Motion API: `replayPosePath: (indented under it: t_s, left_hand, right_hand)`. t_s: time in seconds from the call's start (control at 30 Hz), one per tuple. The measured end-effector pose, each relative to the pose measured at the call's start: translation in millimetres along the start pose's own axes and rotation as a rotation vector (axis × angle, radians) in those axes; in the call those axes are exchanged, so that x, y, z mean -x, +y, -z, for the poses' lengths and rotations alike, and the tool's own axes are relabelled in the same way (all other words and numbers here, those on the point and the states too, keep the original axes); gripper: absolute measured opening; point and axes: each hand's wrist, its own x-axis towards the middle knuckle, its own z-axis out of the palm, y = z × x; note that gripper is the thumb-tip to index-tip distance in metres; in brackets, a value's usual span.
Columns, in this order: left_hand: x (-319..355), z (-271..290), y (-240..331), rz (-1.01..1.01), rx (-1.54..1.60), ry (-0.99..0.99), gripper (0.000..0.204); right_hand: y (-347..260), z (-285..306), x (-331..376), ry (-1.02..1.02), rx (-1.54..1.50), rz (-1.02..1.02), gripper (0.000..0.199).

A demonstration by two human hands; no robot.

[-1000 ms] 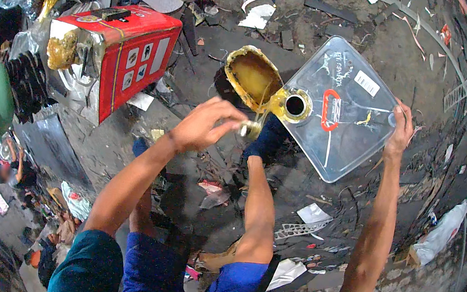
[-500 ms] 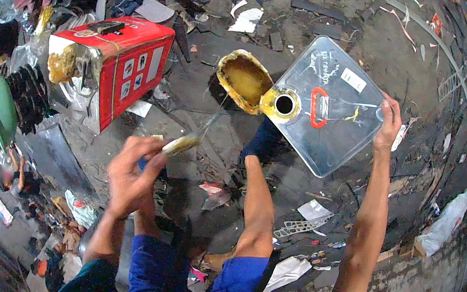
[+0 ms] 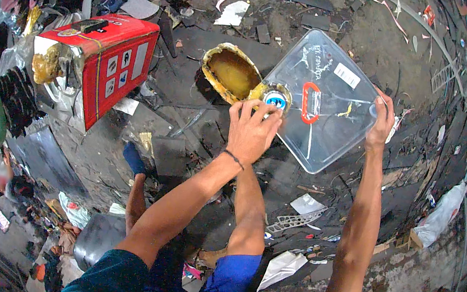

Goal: The person applies a yellowish liquid to a flat surface using a brush, then handles multiple sandals, inspecting and adjusting their straps and soles. The person works on the floor in a cluttered workshop environment.

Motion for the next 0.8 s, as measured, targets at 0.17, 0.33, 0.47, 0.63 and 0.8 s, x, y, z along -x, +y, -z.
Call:
replayPosePath:
  t_s: [0.17, 0.33, 0.47, 0.63, 0.8]
  left_hand:
    - [44, 4, -50, 0.485, 0.214, 0.032, 0.031]
    - [77, -90, -168, 0.985, 0.387, -0.035, 0.039]
    - [44, -88, -163, 1.208, 1.061, 0.053, 0.028]
    - [52, -15, -122, 1.242, 1.252, 0.115, 0.021]
    - [188, 144, -102, 1.015, 1.048, 0.076, 0.019]
  right_hand:
    - [25, 20, 14, 0.114, 0.019, -0.224, 0.035]
    - [43, 55, -4, 0.234, 0.044, -0.373, 0.053]
    - [67, 88, -3, 0.089, 0.095, -0.388, 0.052]
    - [69, 123, 43, 0.248, 0.526, -0.005, 0.045]
    - [36, 71, 144, 0.16, 0.628, -0.157, 0.037]
